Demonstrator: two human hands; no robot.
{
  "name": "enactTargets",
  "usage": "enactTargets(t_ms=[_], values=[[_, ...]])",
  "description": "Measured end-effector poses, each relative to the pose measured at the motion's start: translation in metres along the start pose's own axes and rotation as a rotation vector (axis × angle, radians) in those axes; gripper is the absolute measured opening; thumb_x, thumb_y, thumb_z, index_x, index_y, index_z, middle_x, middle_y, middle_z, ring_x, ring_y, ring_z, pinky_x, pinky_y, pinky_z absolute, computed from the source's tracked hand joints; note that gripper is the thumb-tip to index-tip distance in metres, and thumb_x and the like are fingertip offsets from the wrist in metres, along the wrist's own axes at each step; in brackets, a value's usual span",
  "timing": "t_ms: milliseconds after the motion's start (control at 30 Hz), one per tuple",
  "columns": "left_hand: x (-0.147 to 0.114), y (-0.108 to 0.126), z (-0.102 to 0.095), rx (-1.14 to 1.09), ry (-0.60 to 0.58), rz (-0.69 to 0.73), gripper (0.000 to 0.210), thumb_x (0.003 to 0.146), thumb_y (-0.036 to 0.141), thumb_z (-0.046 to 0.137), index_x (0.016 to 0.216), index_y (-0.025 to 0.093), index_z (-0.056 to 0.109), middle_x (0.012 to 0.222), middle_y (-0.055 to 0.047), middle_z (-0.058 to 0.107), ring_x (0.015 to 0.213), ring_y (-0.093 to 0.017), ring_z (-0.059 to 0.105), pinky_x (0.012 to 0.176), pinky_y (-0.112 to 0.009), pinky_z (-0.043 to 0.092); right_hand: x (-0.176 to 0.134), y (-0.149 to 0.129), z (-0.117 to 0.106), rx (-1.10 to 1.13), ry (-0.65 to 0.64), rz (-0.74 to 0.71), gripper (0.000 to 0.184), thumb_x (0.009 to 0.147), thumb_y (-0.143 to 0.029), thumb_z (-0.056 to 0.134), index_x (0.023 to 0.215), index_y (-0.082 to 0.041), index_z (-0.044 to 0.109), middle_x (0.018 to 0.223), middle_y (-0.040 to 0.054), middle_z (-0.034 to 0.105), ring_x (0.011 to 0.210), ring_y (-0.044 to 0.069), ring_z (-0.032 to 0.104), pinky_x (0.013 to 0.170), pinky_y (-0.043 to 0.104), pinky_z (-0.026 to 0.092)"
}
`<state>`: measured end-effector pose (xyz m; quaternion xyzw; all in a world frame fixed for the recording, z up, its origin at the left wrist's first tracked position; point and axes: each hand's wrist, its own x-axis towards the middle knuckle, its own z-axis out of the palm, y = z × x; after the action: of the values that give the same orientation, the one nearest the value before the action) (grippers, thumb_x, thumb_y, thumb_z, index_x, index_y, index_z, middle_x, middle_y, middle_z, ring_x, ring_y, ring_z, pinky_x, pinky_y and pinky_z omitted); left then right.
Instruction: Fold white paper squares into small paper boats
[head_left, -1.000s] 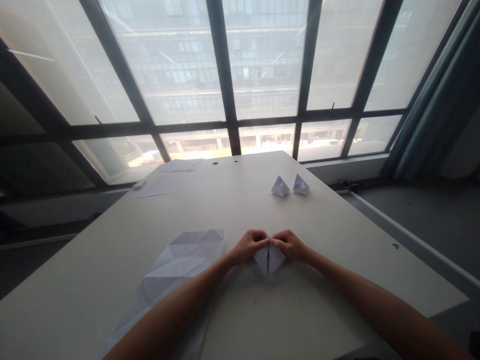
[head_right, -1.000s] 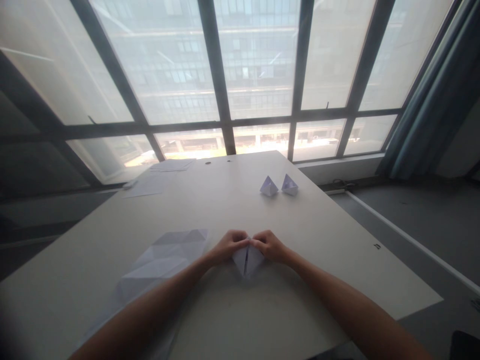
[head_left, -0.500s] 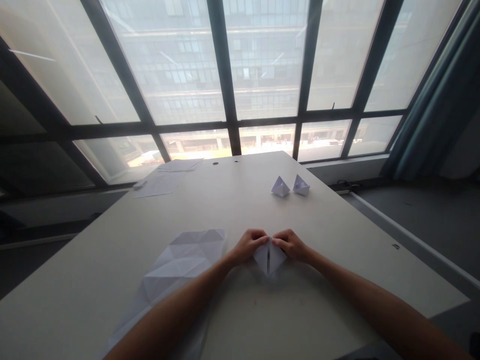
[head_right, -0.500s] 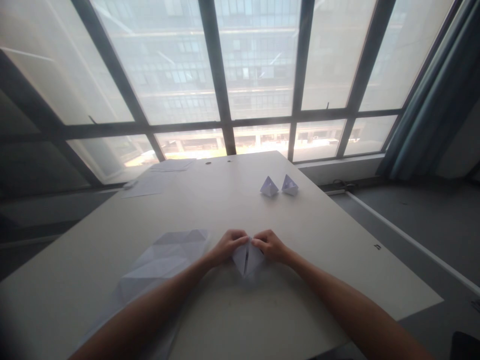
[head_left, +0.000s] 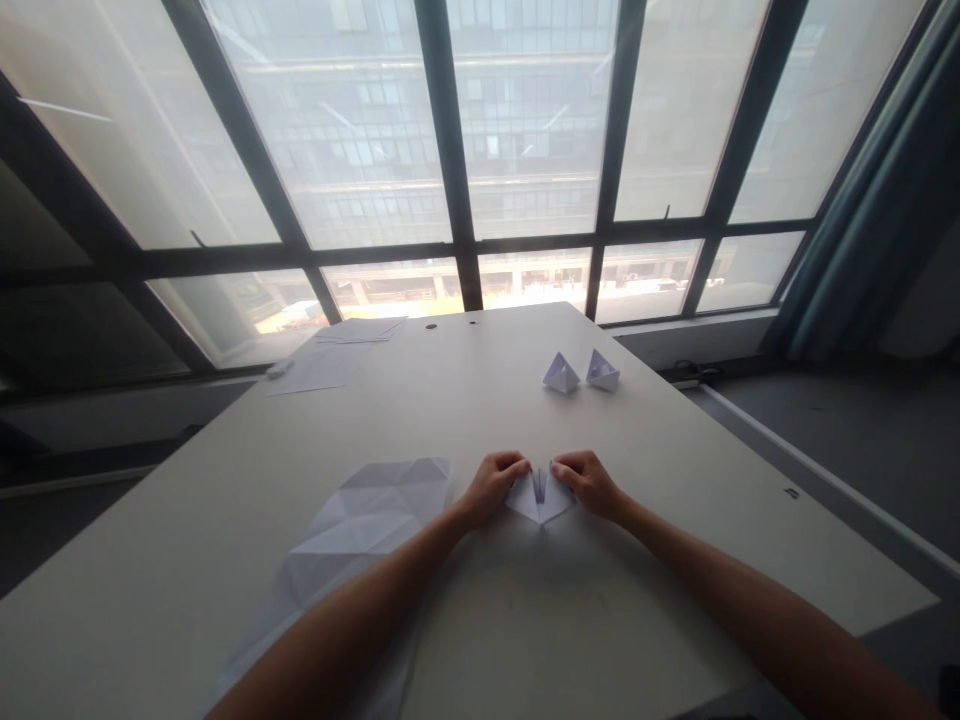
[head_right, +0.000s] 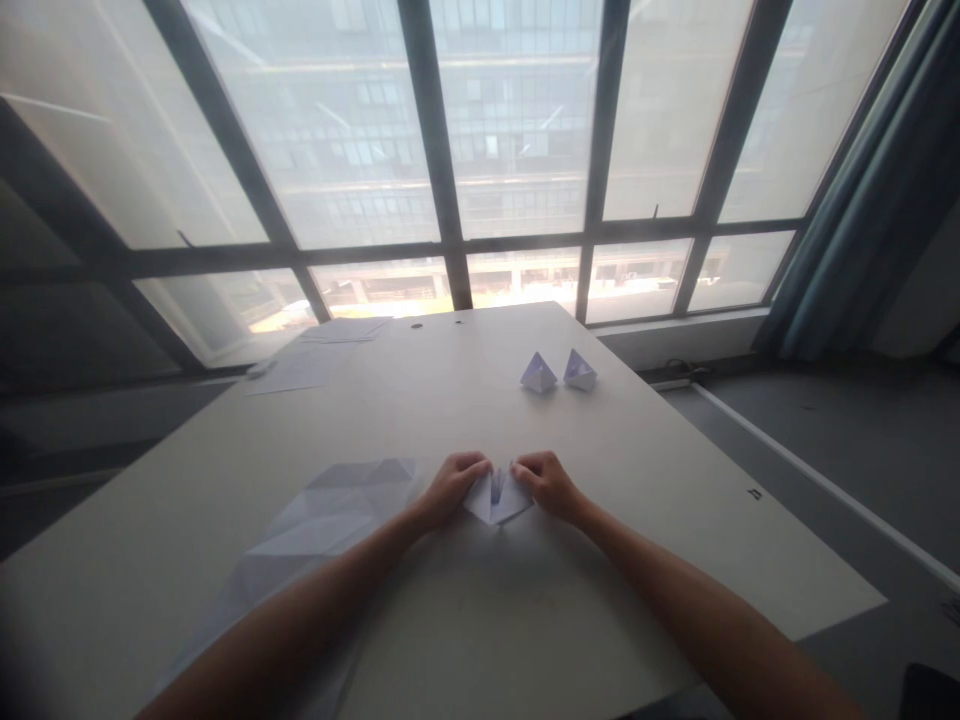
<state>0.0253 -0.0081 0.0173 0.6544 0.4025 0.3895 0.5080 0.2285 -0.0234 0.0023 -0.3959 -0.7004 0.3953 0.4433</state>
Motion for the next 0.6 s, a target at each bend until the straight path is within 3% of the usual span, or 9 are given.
enactTargets(t_ms=[300, 600], values=[[0.008, -0.014, 0.001, -0.249, 0.128, -0.085, 0.033, 0.077, 0.046, 0.066, 0.076, 0.013, 0.066, 0.065, 0.001, 0.056, 0.059, -0.011, 0.049, 0.055, -0.022, 0.037, 0.006, 0.004, -0.003, -0.014, 0.285, -0.002, 0.038, 0.085, -0.036, 0.050, 0.054, -0.020, 0.034, 0.054, -0.0050, 0.028, 0.052, 0.009, 0.027, 0.048, 0.025, 0.019], [0.014, -0.024, -0.002, -0.399, 0.242, -0.030, 0.038, 0.075, 0.050, 0.072, 0.080, 0.012, 0.067, 0.077, -0.004, 0.065, 0.071, -0.016, 0.062, 0.067, -0.028, 0.051, 0.012, 0.011, -0.013, -0.074, 0.574, 0.031, 0.040, 0.086, -0.042, 0.049, 0.054, -0.021, 0.036, 0.053, -0.0049, 0.028, 0.052, 0.010, 0.027, 0.047, 0.026, 0.020]])
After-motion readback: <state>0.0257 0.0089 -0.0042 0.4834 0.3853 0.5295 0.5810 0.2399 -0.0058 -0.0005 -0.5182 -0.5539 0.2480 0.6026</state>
